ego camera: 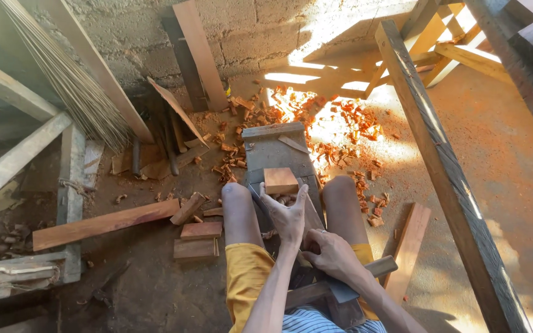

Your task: Shaving a wooden block using a hand plane and checking dimensions with a square.

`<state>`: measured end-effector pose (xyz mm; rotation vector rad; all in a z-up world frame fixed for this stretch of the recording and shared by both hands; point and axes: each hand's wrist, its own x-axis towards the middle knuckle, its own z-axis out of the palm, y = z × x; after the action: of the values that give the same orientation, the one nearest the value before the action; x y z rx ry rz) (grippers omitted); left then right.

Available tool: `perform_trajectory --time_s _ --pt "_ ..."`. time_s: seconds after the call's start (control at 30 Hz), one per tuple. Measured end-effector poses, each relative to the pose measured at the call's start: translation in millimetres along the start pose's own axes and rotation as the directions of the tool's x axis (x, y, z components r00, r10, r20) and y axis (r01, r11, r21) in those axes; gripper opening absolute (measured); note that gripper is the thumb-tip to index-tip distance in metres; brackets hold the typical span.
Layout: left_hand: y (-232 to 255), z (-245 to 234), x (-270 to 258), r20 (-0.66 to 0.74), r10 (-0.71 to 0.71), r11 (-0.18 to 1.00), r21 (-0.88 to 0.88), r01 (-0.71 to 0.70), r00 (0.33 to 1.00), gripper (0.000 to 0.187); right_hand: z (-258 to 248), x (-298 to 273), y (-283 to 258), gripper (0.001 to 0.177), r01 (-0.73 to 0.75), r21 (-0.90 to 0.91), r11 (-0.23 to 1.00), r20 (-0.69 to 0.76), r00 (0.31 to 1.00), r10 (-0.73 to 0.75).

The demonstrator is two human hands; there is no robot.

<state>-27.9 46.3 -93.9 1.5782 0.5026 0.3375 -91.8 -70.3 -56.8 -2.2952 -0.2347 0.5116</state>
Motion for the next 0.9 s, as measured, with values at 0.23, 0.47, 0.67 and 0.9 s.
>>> perform_trajectory --time_s 0.23,0.47,0.67,0.9 --pt "-6 2 1 -0.045 0.17 0.976 -0.13 -0.175 0.984 0.089 -3 0 -5 0.025 -0.068 0.051 0.996 0.005 0.998 0.068" --pt "-4 0 1 -0.031 0.12 0.978 -0.166 -0.124 0.992 0.078 -1 -1 -3 0.025 -0.091 0.049 0.995 0.019 0.996 0.09" --pt "-6 2 -1 -0.044 0.094 0.983 -0.152 -0.1 0.995 0.08 -1 -1 -3 0.021 -0.065 0.081 0.995 0.011 0.998 0.065" --pt "-4 2 0 -0.04 0.097 0.986 -0.134 -0.101 0.994 0.08 -2 -1 -4 0.023 -0.081 0.062 0.995 0.017 0.997 0.08"
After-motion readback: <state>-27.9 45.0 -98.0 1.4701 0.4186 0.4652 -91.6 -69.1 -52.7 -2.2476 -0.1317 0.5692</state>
